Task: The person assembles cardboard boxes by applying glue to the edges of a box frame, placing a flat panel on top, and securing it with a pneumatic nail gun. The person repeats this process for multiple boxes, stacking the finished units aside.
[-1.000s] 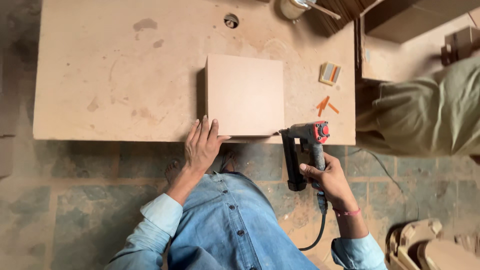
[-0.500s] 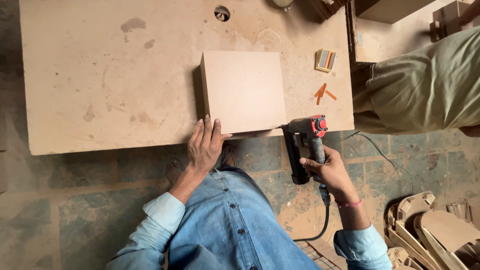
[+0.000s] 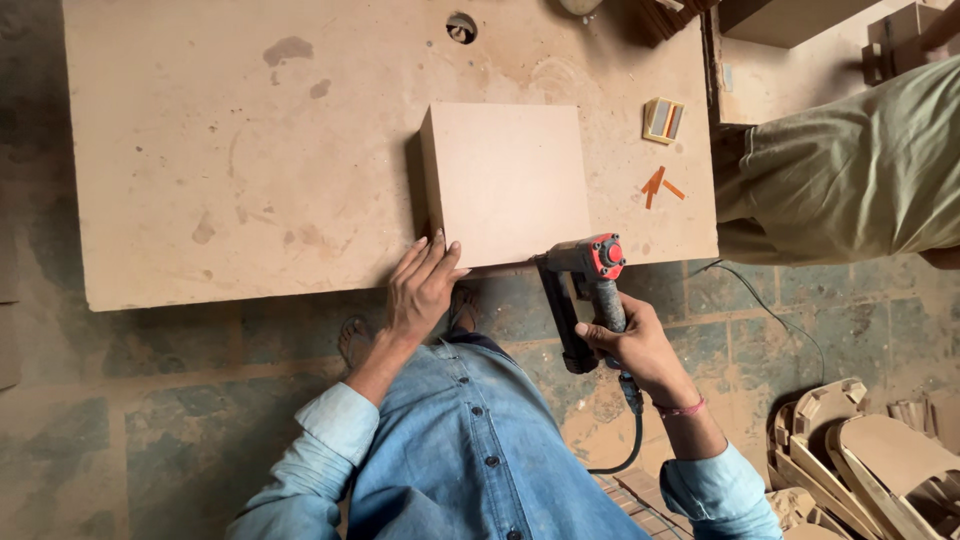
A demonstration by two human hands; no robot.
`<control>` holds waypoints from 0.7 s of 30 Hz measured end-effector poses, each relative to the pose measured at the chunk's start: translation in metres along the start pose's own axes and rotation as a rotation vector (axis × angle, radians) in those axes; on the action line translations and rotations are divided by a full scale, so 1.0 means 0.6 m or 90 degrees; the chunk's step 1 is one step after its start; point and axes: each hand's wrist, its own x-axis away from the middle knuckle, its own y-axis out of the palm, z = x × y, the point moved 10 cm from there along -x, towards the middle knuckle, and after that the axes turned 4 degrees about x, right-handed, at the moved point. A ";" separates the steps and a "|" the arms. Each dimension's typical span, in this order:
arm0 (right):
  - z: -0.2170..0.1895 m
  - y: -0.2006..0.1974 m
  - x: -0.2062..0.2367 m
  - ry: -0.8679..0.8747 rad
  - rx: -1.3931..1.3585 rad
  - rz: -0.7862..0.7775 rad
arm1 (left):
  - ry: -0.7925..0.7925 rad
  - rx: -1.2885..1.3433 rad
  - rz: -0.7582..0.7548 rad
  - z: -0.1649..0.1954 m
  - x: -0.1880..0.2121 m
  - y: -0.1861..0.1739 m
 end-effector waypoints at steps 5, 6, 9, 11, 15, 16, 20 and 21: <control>-0.011 0.009 0.007 0.016 0.016 0.020 | 0.015 0.007 -0.006 0.000 0.000 -0.004; -0.013 0.011 0.008 0.018 0.020 0.023 | 0.017 0.008 -0.005 -0.001 -0.001 -0.007; -0.018 0.021 0.014 0.028 0.035 0.035 | 0.016 0.040 -0.023 -0.008 -0.002 -0.015; -0.030 0.043 0.017 0.015 0.021 0.019 | 0.020 0.078 -0.050 -0.016 -0.002 -0.021; -0.057 0.100 0.021 0.006 0.014 -0.020 | 0.000 0.148 -0.108 -0.042 0.003 -0.027; -0.063 0.112 0.023 0.007 0.019 -0.025 | -0.005 0.150 -0.119 -0.047 0.005 -0.027; -0.085 0.142 0.028 0.008 0.040 -0.027 | -0.015 0.168 -0.143 -0.059 0.011 -0.025; -0.087 0.145 0.029 0.010 0.045 -0.023 | -0.016 0.176 -0.147 -0.060 0.013 -0.025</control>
